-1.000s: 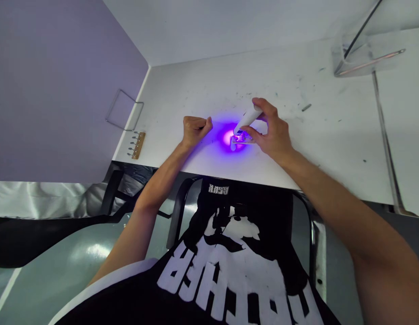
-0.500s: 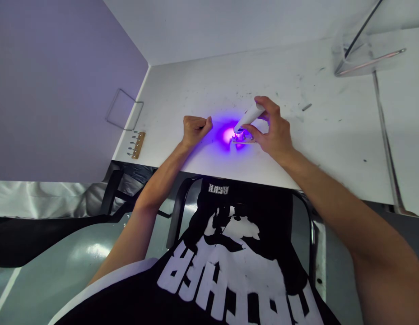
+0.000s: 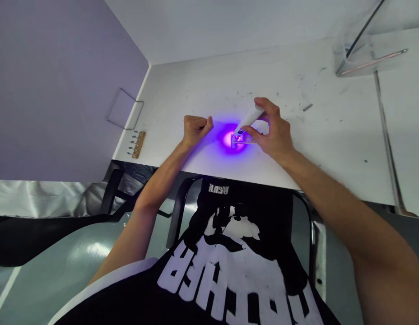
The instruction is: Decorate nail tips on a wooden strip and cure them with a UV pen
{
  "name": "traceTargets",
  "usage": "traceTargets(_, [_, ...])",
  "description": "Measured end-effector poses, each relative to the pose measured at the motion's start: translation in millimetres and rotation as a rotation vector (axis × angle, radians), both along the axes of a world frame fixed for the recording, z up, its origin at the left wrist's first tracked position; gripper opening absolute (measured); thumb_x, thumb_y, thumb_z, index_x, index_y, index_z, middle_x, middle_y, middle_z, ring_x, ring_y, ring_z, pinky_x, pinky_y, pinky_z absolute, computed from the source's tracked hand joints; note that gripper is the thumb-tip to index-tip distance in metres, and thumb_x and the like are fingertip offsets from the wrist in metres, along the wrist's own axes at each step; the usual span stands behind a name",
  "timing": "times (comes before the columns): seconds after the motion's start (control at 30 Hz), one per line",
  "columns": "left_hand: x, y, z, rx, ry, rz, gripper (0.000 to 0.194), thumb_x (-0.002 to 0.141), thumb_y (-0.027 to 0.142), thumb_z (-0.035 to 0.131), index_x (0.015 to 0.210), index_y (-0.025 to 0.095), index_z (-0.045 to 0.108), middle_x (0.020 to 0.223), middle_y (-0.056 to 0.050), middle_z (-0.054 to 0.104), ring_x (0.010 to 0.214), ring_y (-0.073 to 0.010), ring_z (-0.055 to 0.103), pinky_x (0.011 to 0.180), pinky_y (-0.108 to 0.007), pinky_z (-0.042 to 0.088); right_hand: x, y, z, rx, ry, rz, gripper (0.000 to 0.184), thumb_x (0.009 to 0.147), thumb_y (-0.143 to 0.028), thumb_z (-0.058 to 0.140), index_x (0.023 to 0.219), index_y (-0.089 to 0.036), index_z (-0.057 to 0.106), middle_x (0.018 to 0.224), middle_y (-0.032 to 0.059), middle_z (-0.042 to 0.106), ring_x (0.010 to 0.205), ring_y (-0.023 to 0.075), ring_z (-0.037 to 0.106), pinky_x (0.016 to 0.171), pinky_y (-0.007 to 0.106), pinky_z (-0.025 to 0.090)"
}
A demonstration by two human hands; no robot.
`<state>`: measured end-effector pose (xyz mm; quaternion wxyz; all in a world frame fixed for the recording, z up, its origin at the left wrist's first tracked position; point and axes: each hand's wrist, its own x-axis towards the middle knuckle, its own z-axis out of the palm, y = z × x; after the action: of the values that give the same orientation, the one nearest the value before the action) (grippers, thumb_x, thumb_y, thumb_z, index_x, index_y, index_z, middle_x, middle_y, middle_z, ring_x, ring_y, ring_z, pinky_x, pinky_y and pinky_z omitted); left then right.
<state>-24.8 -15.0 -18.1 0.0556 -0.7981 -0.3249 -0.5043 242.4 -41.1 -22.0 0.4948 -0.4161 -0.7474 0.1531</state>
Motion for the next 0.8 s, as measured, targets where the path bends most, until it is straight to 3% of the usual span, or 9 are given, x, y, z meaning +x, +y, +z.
traceTargets(0.3, [0.0,-0.9,0.9,-0.005,0.014,0.002,0.057,0.100,0.025,0.053,0.055,0.018,0.019,0.052,0.008,0.011,0.045,-0.0031,0.010,0.046,-0.025,0.010,-3.8,-1.7,2.6,-0.024,0.044,-0.006,0.070,0.080,-0.057,0.074,0.135,-0.036,0.037,0.133,0.0036,0.064,0.108,0.0233,0.070,0.094,0.049,0.063])
traceTargets(0.57, [0.0,-2.4,1.9,-0.047,0.040,0.023,0.057,0.102,0.029,0.050,0.055,0.018,0.018,0.052,0.007,0.011,0.046,-0.0033,0.010,0.047,-0.026,0.011,-2.8,-2.5,4.4,0.011,0.044,-0.001,0.071,0.080,-0.053,0.077,0.138,-0.037,0.038,0.133,0.0056,0.064,0.106,0.0240,0.071,0.092,0.048,0.064])
traceTargets(0.8, [0.8,-0.8,1.3,0.009,0.000,0.004,0.057,0.099,0.024,0.054,0.055,0.018,0.018,0.053,0.007,0.011,0.045,-0.0027,0.010,0.046,-0.025,0.010,1.3,6.6,-2.7,0.102,0.010,-0.015,0.076,0.079,-0.066,0.071,0.139,-0.034,0.040,0.133,0.0026,0.064,0.095,0.0199,0.072,0.081,0.044,0.067])
